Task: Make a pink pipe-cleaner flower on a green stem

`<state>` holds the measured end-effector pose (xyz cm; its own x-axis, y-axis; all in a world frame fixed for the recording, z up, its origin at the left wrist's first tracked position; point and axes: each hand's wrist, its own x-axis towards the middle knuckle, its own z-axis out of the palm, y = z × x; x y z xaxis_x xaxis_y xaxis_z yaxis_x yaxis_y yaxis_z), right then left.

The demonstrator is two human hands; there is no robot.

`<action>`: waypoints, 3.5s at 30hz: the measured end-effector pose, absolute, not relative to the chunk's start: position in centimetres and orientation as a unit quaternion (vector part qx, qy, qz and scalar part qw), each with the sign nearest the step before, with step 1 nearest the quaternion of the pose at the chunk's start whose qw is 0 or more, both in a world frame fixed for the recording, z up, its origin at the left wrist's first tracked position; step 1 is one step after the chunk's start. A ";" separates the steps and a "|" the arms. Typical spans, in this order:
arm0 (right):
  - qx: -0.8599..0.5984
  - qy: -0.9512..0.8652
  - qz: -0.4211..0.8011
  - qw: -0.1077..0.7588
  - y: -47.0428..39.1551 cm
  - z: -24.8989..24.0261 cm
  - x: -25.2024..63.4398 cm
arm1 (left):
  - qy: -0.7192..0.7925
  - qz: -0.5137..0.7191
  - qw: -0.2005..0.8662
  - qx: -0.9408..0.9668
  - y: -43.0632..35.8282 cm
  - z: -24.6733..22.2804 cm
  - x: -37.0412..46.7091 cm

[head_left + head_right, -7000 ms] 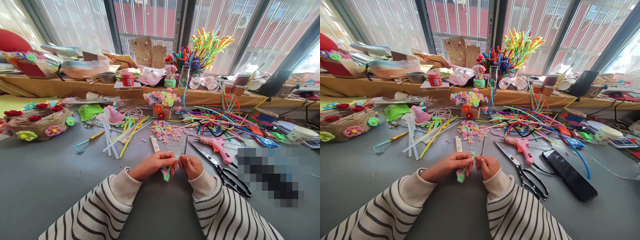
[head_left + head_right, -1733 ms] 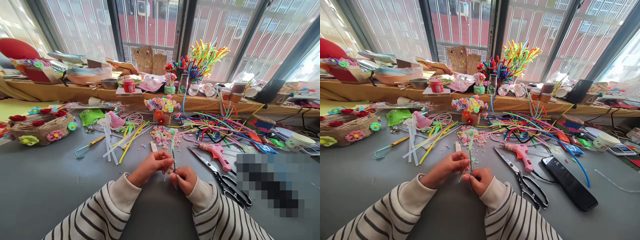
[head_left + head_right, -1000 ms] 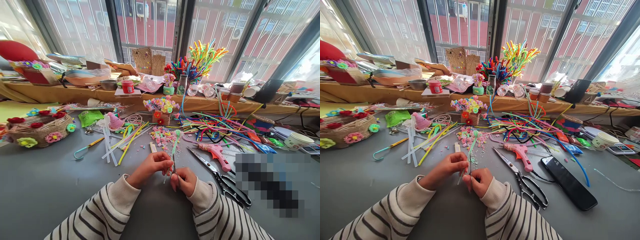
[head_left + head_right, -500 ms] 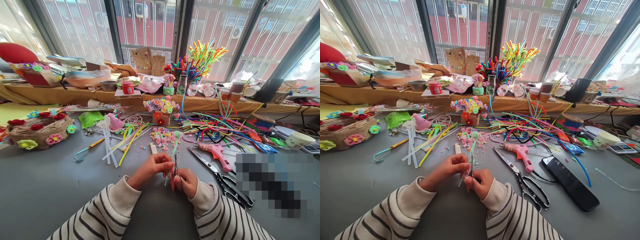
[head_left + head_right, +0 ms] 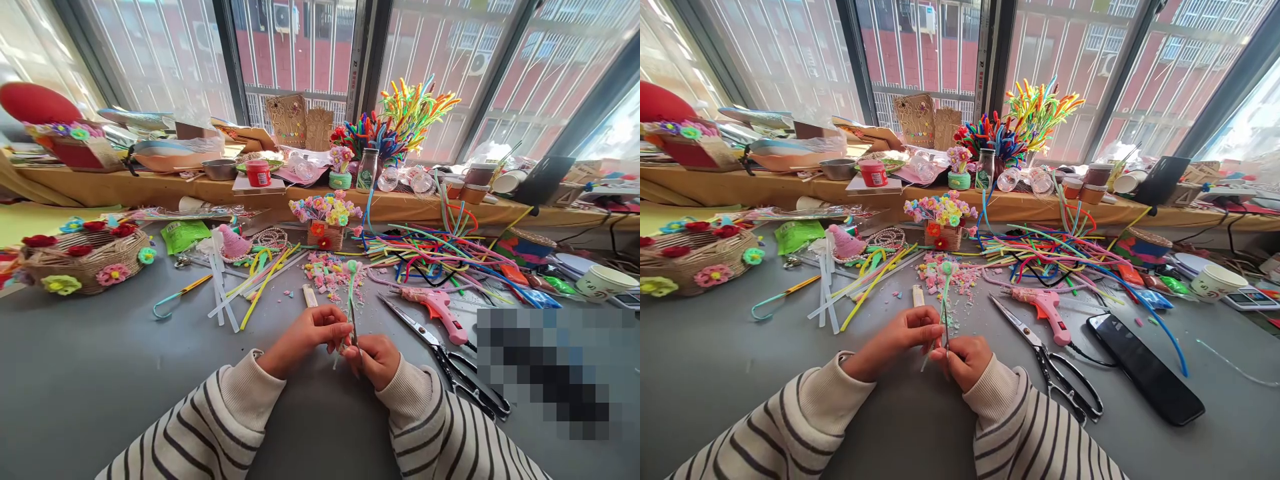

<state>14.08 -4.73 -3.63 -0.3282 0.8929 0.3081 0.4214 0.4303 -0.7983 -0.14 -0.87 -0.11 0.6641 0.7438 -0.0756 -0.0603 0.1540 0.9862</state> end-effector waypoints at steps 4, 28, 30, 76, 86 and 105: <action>-0.443 -0.757 0.301 0.373 -4.7 -3.7 14.2 | 0.298 0.287 0.695 0.588 -0.9 0.0 -0.1; -0.482 -0.754 0.297 0.333 -4.9 -3.3 13.9 | 0.310 0.312 0.678 0.589 -0.9 0.3 -0.2; -0.478 -0.754 0.311 0.325 -5.0 -3.3 14.0 | 0.311 0.311 0.681 0.586 -0.9 0.3 -0.2; -0.439 -0.686 0.452 0.364 -4.6 -4.2 14.4 | 0.294 0.276 0.699 0.591 -1.0 0.4 0.0; -0.432 -0.657 0.498 0.365 -4.6 -3.6 14.2 | 0.283 0.267 0.699 0.600 -0.9 0.3 -0.1; -0.421 -0.647 0.506 0.385 -4.3 -3.5 14.2 | 0.295 0.268 0.692 0.602 -1.0 0.3 -0.1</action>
<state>14.20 -4.29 -3.45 -0.3495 0.9341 0.0725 0.1549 0.1339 -0.9788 -0.06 -0.96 0.34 0.6826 0.7258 -0.0856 -0.0159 0.1318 0.9912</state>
